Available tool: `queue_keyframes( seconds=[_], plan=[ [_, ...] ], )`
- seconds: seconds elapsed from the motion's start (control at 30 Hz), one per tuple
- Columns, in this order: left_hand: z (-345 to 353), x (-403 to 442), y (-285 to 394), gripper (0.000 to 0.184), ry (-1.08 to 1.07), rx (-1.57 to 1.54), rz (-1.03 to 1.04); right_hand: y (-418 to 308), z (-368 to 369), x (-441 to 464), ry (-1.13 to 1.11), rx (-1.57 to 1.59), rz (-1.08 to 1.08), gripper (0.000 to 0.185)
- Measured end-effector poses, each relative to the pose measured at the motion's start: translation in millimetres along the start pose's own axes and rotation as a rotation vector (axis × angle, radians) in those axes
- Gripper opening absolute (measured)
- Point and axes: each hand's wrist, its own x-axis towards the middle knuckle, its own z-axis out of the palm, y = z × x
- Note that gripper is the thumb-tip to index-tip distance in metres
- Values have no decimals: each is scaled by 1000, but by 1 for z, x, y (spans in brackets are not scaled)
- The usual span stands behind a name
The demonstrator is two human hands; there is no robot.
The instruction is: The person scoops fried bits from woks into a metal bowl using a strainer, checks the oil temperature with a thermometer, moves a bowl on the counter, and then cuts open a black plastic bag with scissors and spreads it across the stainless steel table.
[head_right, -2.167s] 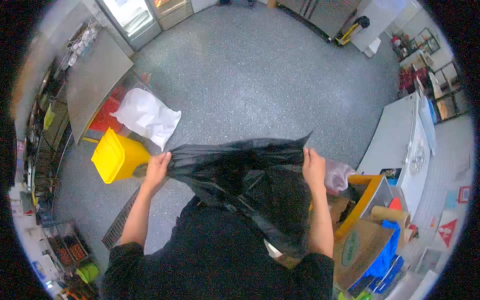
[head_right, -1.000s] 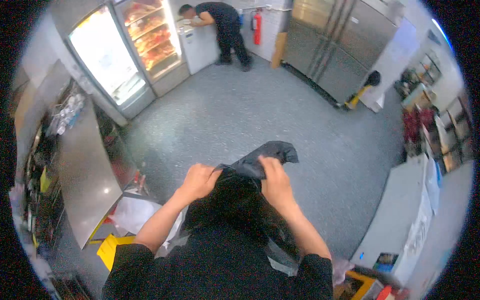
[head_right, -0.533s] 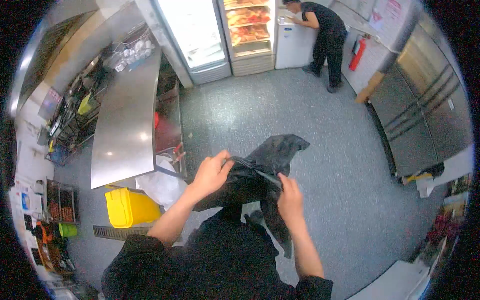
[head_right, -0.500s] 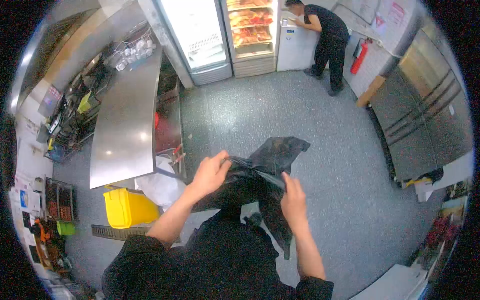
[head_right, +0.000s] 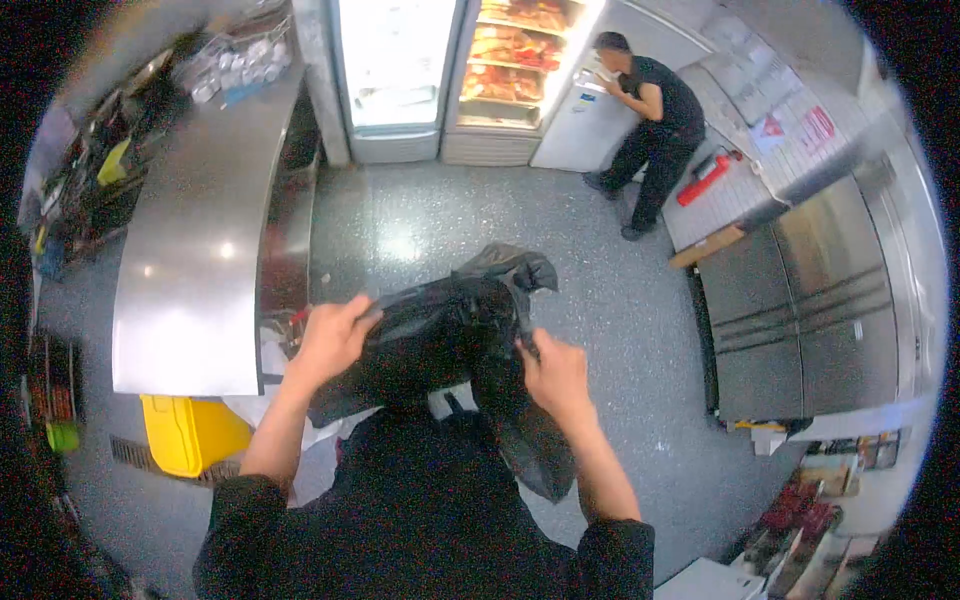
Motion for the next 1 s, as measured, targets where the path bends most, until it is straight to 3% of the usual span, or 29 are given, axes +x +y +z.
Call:
queue_keyframes(
  seconds=[0.07,0.2,0.33,0.37,0.43,0.5,0.53,0.63,0.7,0.77,0.8,0.83,1.0],
  plan=[
    [-15,13,-29,23,115,-22,-21,12,8,32,93,29,-60,18],
    [-38,5,-64,26,117,-130,72,2,-10,91,-80,169,-165,17],
    [-65,10,-76,29,22,-52,-176,-27,-5,138,-246,232,-280,12],
    [-62,16,-72,19,72,90,-237,-35,-1,150,-247,233,-301,11],
    [-39,40,-67,13,272,31,-128,-46,10,169,-250,240,-327,10],
    [-7,62,-66,16,311,-182,-75,-43,20,190,-324,162,-377,11],
    [5,73,-68,23,256,-371,-78,-43,23,202,-356,119,-401,12],
    [27,105,-78,19,198,-506,-232,-48,29,239,-138,133,-354,16],
    [25,133,-76,18,175,-453,-202,-74,34,264,6,69,-562,19],
    [26,164,-76,15,170,-444,-136,-89,55,278,-41,192,-628,21],
    [23,179,-78,15,121,-398,-137,-84,75,284,-151,346,-591,21],
    [18,195,-77,15,70,-350,-138,-74,95,293,-175,282,-509,20],
    [-1,258,-96,15,-123,-116,-196,-75,110,359,-234,608,-522,15]
  ],
)
